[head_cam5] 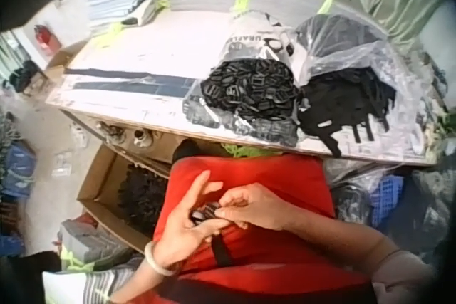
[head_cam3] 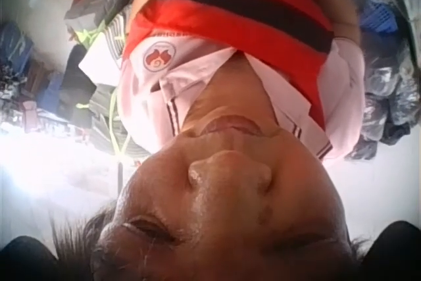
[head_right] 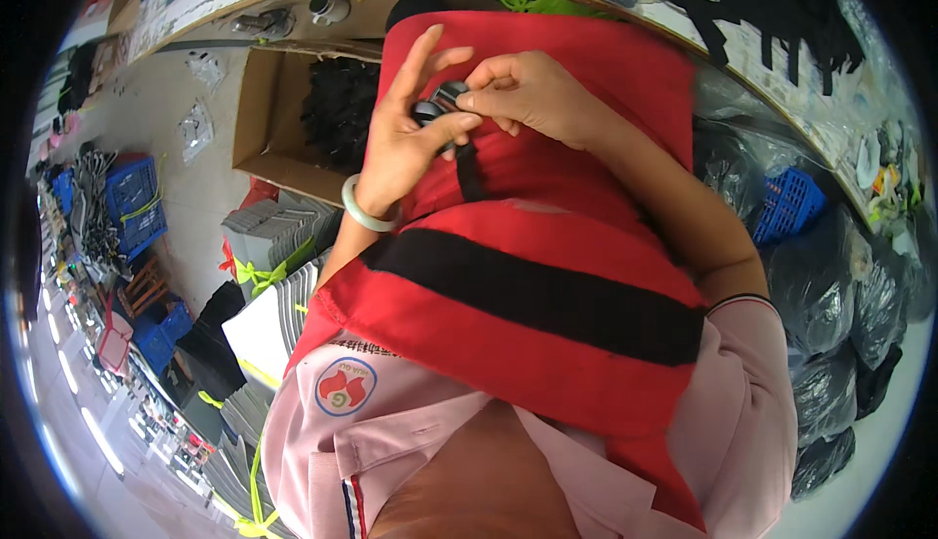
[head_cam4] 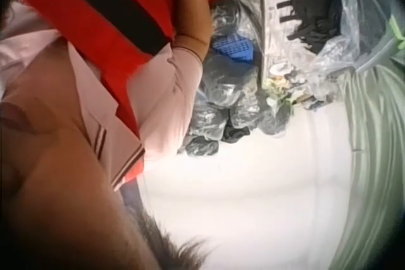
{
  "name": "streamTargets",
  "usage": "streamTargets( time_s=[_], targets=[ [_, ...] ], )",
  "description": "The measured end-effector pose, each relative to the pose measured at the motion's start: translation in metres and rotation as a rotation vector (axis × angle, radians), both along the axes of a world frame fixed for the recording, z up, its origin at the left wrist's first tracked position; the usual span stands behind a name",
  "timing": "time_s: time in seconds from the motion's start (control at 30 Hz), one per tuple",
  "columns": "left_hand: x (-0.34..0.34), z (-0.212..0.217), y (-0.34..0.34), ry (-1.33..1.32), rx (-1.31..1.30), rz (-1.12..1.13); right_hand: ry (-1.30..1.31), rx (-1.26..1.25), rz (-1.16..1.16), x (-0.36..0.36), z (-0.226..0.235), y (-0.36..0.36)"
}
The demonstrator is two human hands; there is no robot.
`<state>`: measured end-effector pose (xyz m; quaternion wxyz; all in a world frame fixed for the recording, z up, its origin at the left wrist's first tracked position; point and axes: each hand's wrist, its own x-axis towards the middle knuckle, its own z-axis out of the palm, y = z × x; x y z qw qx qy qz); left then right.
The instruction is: Manually threading plastic buckles onto black nylon webbing straps.
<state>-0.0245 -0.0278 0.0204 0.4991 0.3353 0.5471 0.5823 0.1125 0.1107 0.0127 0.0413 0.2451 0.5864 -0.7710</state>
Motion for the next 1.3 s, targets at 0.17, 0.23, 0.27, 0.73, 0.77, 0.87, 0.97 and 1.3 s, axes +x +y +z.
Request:
streamTargets(
  time_s=[0.17,0.23,0.27,0.73,0.77,0.87,0.97,1.3],
  targets=[
    [-0.013,-0.018,0.006,-0.237,-0.188,0.001,-0.008,-0.082,-0.206,0.022,-0.012,0.013],
    [-0.007,-0.027,0.007,-0.109,-0.251,-0.057,0.002,-0.085,-0.158,0.023,-0.012,0.011],
    [-0.002,-0.036,0.009,-0.154,-0.208,-0.041,0.029,-0.081,-0.15,0.023,-0.014,0.01],
    [0.008,-0.049,0.05,-0.629,-0.106,0.01,-0.191,1.549,-0.521,0.102,0.004,0.138],
    [0.011,-0.053,0.051,-0.587,-0.122,0.005,-0.193,1.545,-0.527,0.104,-0.005,0.155],
    [0.023,-0.054,0.052,-0.464,-0.166,-0.023,-0.156,1.929,-0.41,0.1,-0.022,0.182],
    [0.028,-0.05,0.053,-0.497,-0.176,-0.034,-0.112,1.844,-0.412,0.089,-0.027,0.192],
    [0.015,-0.046,0.057,-0.654,-0.241,-0.048,0.489,1.796,-0.759,0.054,0.08,0.13]
  ],
)
